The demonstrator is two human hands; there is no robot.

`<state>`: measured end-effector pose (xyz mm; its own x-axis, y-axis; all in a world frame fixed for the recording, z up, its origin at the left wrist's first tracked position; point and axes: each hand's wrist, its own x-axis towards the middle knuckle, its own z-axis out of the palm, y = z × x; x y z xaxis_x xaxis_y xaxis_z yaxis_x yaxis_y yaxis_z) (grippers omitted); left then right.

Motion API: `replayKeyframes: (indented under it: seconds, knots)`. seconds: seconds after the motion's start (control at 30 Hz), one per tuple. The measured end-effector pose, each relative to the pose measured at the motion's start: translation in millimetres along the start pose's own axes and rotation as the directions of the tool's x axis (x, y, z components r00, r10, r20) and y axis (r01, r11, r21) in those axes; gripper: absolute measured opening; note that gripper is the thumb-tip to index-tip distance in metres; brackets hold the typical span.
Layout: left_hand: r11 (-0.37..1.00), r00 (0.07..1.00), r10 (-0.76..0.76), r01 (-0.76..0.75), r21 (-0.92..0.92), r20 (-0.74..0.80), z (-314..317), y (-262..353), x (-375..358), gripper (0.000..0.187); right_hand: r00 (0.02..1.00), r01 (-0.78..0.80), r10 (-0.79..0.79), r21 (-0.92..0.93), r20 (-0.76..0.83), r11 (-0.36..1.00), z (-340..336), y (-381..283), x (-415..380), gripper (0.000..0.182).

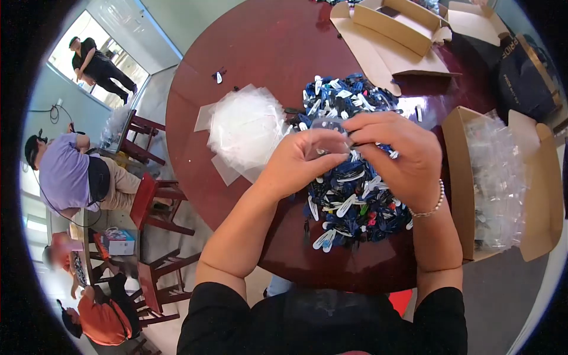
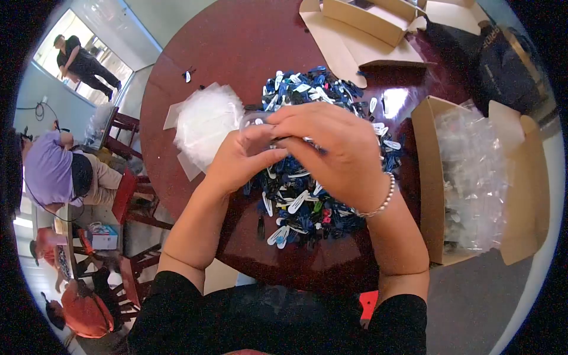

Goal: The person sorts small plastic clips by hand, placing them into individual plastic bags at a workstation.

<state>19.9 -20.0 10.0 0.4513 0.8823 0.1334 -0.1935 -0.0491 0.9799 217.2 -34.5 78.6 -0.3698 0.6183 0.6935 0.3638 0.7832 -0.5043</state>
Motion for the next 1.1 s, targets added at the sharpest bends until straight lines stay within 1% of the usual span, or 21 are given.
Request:
replayKeyframes:
  seconds: [0.07,0.13,0.17,0.2,0.23,0.27,0.3,0.37,0.4,0.57,0.6,0.63,0.67,0.77,0.83,0.87,0.9,0.93,0.97,1.03,1.1]
  knots:
    - [0.999,0.999,-0.027,0.026,0.022,0.032,0,0,-2,0.028,1.0,0.019,-0.019,0.003,-0.01,1.0,12,4,-2,0.018]
    - [0.997,0.994,-0.056,0.05,0.065,0.094,1,2,-2,0.031,0.998,0.057,-0.058,-0.055,-0.023,0.997,18,9,-3,0.018]
    - [0.996,0.994,-0.062,0.056,0.066,0.094,0,5,-1,0.031,0.998,0.042,-0.043,-0.033,-0.054,0.999,17,10,-3,0.017]
    - [0.987,0.986,-0.149,0.152,-0.043,0.077,0,8,0,0.03,0.998,0.039,-0.04,-0.028,-0.054,0.999,14,11,-4,0.017]
    - [0.959,0.97,-0.234,0.242,-0.151,0.066,-2,10,0,0.029,0.995,-0.026,0.024,-0.023,-0.1,0.999,9,12,-5,0.016]
    - [0.946,0.965,-0.253,0.263,-0.192,0.075,-6,11,1,0.032,0.986,-0.089,0.086,-0.014,-0.145,0.996,4,12,-5,0.015]
    - [0.946,0.965,-0.255,0.263,-0.189,0.067,-9,11,2,0.032,0.975,-0.169,0.171,0.024,-0.143,0.985,-2,8,-4,0.013]
    - [0.886,0.96,-0.274,0.273,-0.375,0.051,-16,11,4,0.041,0.945,-0.27,0.279,0.07,-0.173,0.96,-9,11,-5,0.012]
    - [0.875,0.957,-0.288,0.277,-0.397,0.032,-17,10,6,0.05,0.951,-0.263,0.267,0.046,-0.158,0.964,-12,17,-5,0.012]
    - [0.828,0.963,-0.267,0.253,-0.5,0.046,-25,6,12,0.057,0.942,-0.303,0.306,0.043,-0.138,0.952,-11,27,-6,0.016]
    - [0.816,0.965,-0.255,0.248,-0.522,0.06,-26,5,12,0.06,0.936,-0.333,0.332,0.007,-0.115,0.943,-11,27,-6,0.017]
    - [0.816,0.965,-0.253,0.247,-0.522,0.061,-26,6,12,0.06,0.929,-0.362,0.358,-0.031,-0.093,0.932,-11,27,-6,0.017]
    - [0.821,0.966,-0.25,0.248,-0.514,0.068,-27,6,13,0.062,0.93,-0.36,0.356,-0.032,-0.095,0.932,-10,28,-6,0.017]
    - [0.826,0.967,-0.237,0.253,-0.503,0.097,-27,6,13,0.063,0.939,-0.343,0.343,-0.148,-0.023,0.928,-10,33,-8,0.018]
    - [0.828,0.966,-0.229,0.26,-0.497,0.124,-25,6,11,0.063,0.946,-0.294,0.316,-0.225,0.071,0.929,-10,36,-8,0.021]
    - [0.844,0.962,-0.249,0.272,-0.462,0.111,-23,7,8,0.062,0.902,-0.404,0.418,-0.129,0.108,0.906,-7,37,-9,0.025]
    - [0.86,0.958,-0.266,0.286,-0.422,0.107,-20,8,7,0.06,0.952,-0.285,0.3,-0.196,0.052,0.938,-3,40,-11,0.03]
    - [0.891,0.967,-0.226,0.255,-0.376,0.122,-19,7,4,0.053,0.984,-0.171,0.178,-0.281,0.0,0.944,0,43,-13,0.035]
    - [0.926,0.964,-0.239,0.263,-0.269,0.118,-17,8,2,0.05,0.978,-0.206,0.208,-0.22,-0.012,0.953,3,40,-12,0.044]
    - [0.961,0.96,-0.248,0.261,-0.096,0.128,-16,5,-2,0.049,0.97,-0.24,0.241,0.033,-0.017,0.97,7,27,-10,0.043]
    - [0.968,0.954,-0.236,0.248,-0.041,0.182,-13,3,-9,0.051,0.982,-0.185,0.179,0.121,0.062,0.975,8,23,-10,0.031]
